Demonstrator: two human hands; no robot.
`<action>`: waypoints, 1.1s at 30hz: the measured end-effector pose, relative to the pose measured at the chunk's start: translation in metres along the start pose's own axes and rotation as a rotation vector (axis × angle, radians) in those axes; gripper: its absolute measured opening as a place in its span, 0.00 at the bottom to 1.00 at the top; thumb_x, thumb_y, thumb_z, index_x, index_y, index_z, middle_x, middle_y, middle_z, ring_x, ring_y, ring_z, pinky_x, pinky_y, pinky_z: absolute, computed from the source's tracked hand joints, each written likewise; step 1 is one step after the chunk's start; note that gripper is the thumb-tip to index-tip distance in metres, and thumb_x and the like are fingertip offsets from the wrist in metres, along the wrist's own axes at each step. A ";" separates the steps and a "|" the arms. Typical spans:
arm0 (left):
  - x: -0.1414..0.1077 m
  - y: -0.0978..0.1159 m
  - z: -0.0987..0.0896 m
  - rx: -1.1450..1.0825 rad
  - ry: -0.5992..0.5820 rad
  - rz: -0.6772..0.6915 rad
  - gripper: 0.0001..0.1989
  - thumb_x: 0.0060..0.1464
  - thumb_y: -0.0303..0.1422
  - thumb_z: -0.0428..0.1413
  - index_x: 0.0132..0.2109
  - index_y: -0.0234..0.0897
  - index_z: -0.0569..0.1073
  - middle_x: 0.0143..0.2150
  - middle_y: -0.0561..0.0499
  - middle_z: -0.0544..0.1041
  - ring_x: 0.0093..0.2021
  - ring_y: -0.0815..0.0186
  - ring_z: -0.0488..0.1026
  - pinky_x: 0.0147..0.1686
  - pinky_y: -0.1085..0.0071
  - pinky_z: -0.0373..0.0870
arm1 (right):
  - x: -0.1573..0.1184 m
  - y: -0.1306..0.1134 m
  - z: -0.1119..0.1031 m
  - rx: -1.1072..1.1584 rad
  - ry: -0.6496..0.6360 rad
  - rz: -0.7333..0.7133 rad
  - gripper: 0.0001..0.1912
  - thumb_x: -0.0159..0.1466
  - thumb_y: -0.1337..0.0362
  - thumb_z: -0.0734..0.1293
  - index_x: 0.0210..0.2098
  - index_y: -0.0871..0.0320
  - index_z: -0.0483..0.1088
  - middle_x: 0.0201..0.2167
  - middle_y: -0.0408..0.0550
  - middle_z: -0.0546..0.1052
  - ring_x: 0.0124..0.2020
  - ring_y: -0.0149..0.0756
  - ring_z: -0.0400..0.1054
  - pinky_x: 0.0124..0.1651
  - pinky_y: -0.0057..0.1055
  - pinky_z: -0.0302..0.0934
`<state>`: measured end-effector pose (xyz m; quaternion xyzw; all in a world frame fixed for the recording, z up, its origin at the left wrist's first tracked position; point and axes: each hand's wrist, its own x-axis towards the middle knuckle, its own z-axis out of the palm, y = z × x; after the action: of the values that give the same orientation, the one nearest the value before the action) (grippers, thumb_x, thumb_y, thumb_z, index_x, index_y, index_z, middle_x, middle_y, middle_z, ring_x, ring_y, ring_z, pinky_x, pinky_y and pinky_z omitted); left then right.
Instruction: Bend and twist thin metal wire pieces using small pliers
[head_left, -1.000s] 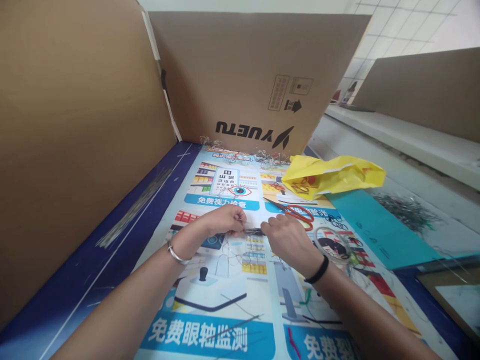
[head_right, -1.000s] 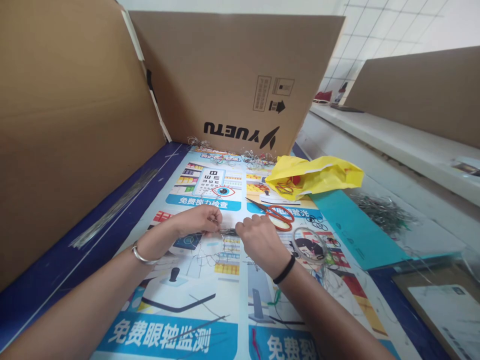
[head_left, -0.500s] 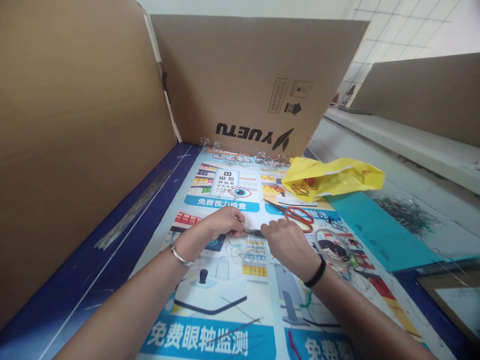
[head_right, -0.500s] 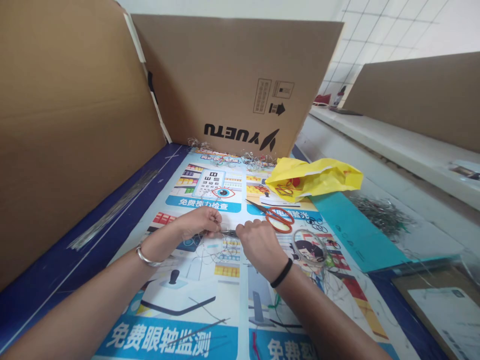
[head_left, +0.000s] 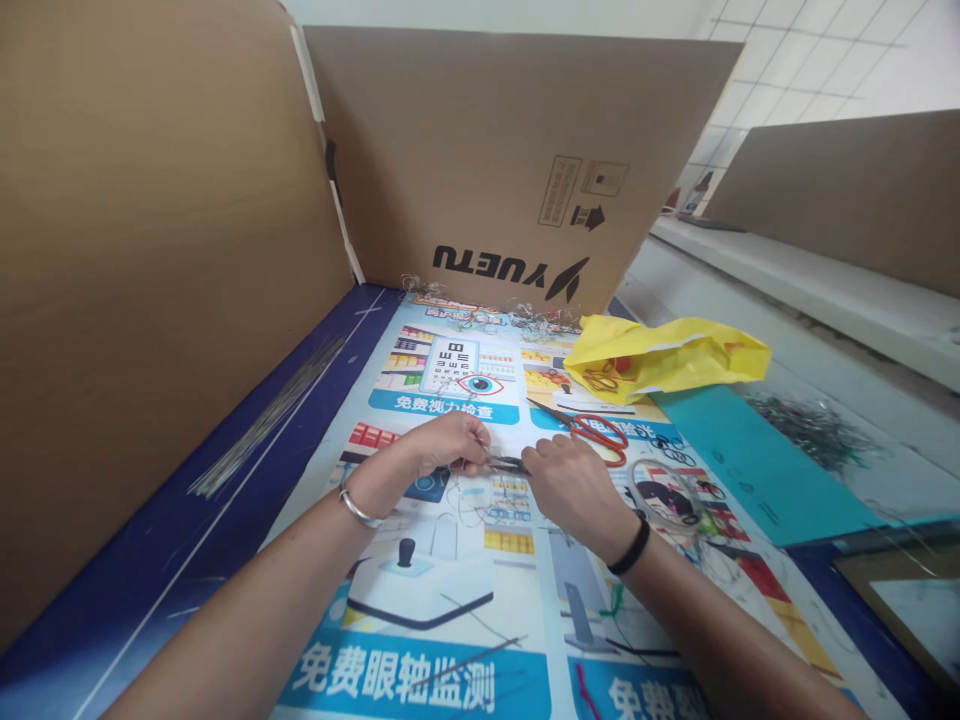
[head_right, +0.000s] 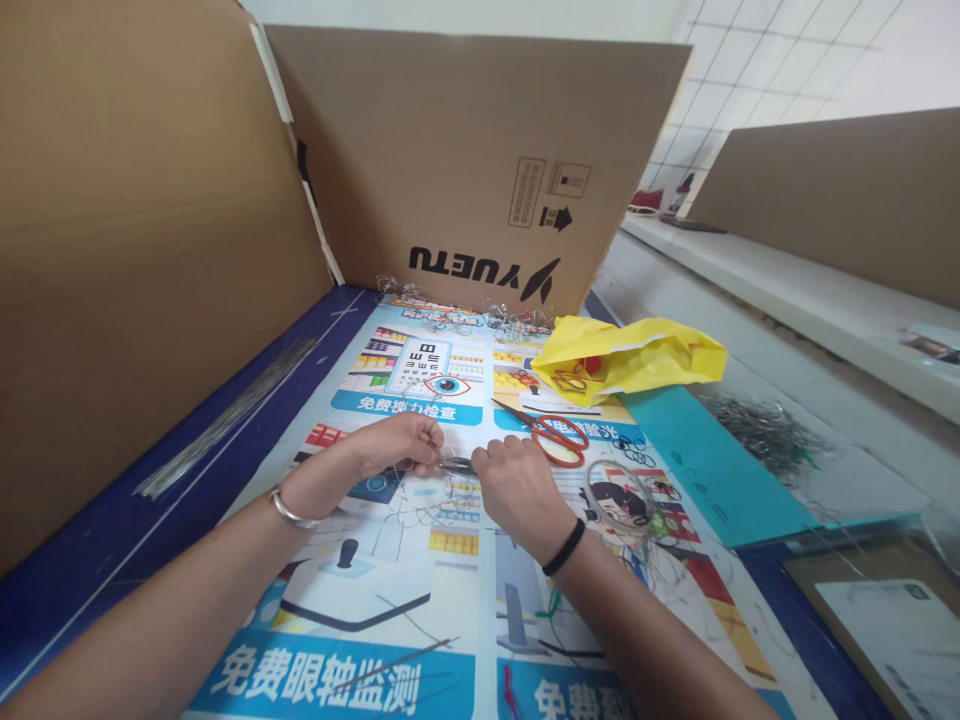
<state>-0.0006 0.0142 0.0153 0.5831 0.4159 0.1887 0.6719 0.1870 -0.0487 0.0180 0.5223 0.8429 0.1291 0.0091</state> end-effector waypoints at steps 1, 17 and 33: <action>0.000 0.001 0.000 0.017 0.000 -0.001 0.08 0.34 0.24 0.53 0.27 0.35 0.64 0.13 0.57 0.67 0.14 0.73 0.62 0.15 0.78 0.53 | 0.000 0.000 0.000 0.004 0.002 -0.005 0.06 0.58 0.71 0.59 0.28 0.58 0.66 0.27 0.49 0.72 0.31 0.37 0.62 0.31 0.32 0.42; -0.003 0.004 -0.001 0.036 -0.060 0.031 0.09 0.37 0.24 0.54 0.31 0.35 0.64 0.22 0.54 0.72 0.19 0.75 0.66 0.18 0.80 0.55 | 0.000 -0.002 -0.009 0.126 -0.233 0.176 0.13 0.63 0.59 0.56 0.32 0.55 0.70 0.28 0.46 0.77 0.28 0.35 0.69 0.26 0.27 0.44; -0.001 -0.001 -0.002 0.033 -0.103 0.061 0.10 0.37 0.23 0.55 0.30 0.35 0.64 0.20 0.58 0.68 0.18 0.75 0.66 0.18 0.80 0.55 | 0.001 -0.001 -0.010 0.184 -0.266 0.163 0.12 0.62 0.59 0.57 0.32 0.55 0.70 0.28 0.46 0.76 0.29 0.35 0.70 0.25 0.27 0.43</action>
<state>-0.0029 0.0151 0.0150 0.6154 0.3659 0.1719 0.6766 0.1842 -0.0508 0.0275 0.6001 0.7973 -0.0187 0.0621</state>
